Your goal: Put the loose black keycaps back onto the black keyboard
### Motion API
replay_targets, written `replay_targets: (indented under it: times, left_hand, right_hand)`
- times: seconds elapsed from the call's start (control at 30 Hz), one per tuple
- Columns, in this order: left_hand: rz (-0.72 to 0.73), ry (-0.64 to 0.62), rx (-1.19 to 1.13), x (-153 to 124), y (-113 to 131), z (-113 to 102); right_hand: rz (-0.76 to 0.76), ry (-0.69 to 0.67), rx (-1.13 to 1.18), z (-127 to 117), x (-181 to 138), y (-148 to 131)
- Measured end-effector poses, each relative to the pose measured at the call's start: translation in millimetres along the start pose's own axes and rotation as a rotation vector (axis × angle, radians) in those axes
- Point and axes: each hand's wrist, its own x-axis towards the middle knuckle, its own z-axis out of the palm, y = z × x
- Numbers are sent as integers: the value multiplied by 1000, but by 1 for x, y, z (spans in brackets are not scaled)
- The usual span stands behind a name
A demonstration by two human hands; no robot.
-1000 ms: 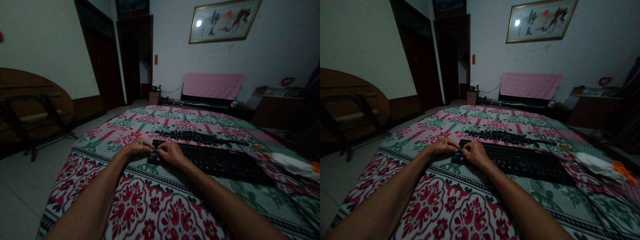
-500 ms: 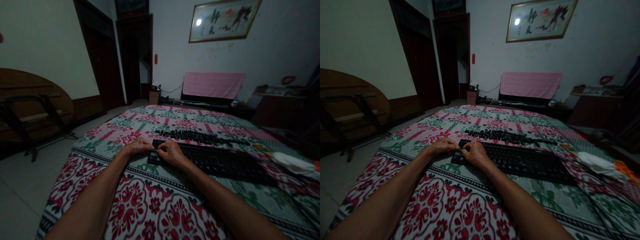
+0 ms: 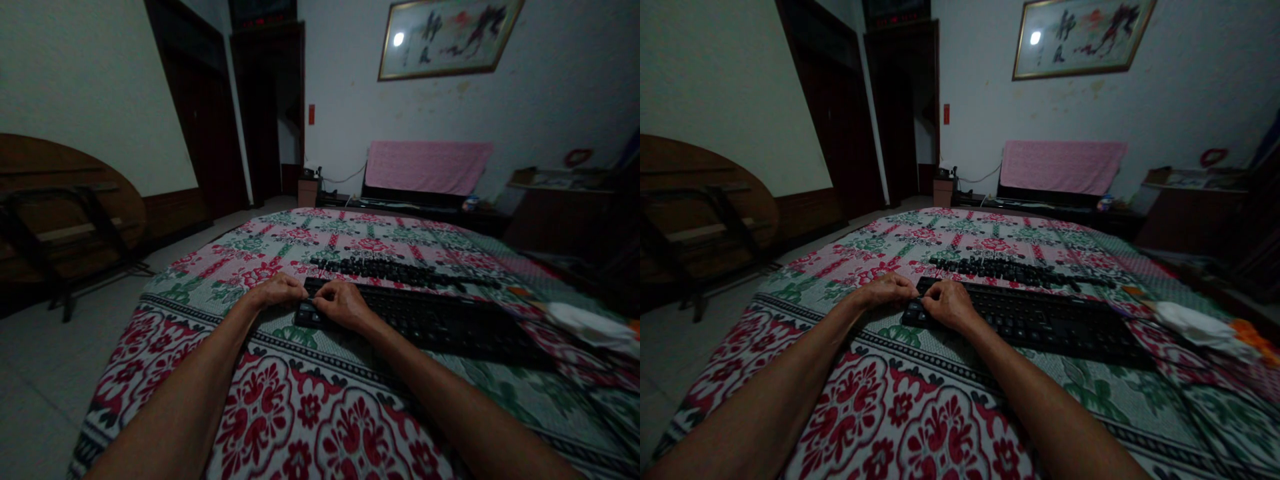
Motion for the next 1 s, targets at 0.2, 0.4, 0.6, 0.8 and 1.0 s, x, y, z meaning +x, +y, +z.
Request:
replay_targets:
  times: [0.2,0.4,0.6,0.8,1.0]
  left_hand:
    - [-18,23,16,-2,5,2]
    - [2,20,66,-3,7,2]
    - [-1,8,34,0,3,1]
    - [-15,7,45,0,5,2]
    - [15,23,6,-4,8,4]
  right_hand:
    - [4,-2,-16,-2,-1,-3]
    - [6,-21,20,-2,-1,-1]
    - [0,-29,19,-1,0,0]
    - [-15,-18,-7,1,0,3]
    - [-62,21,-9,-3,1,1]
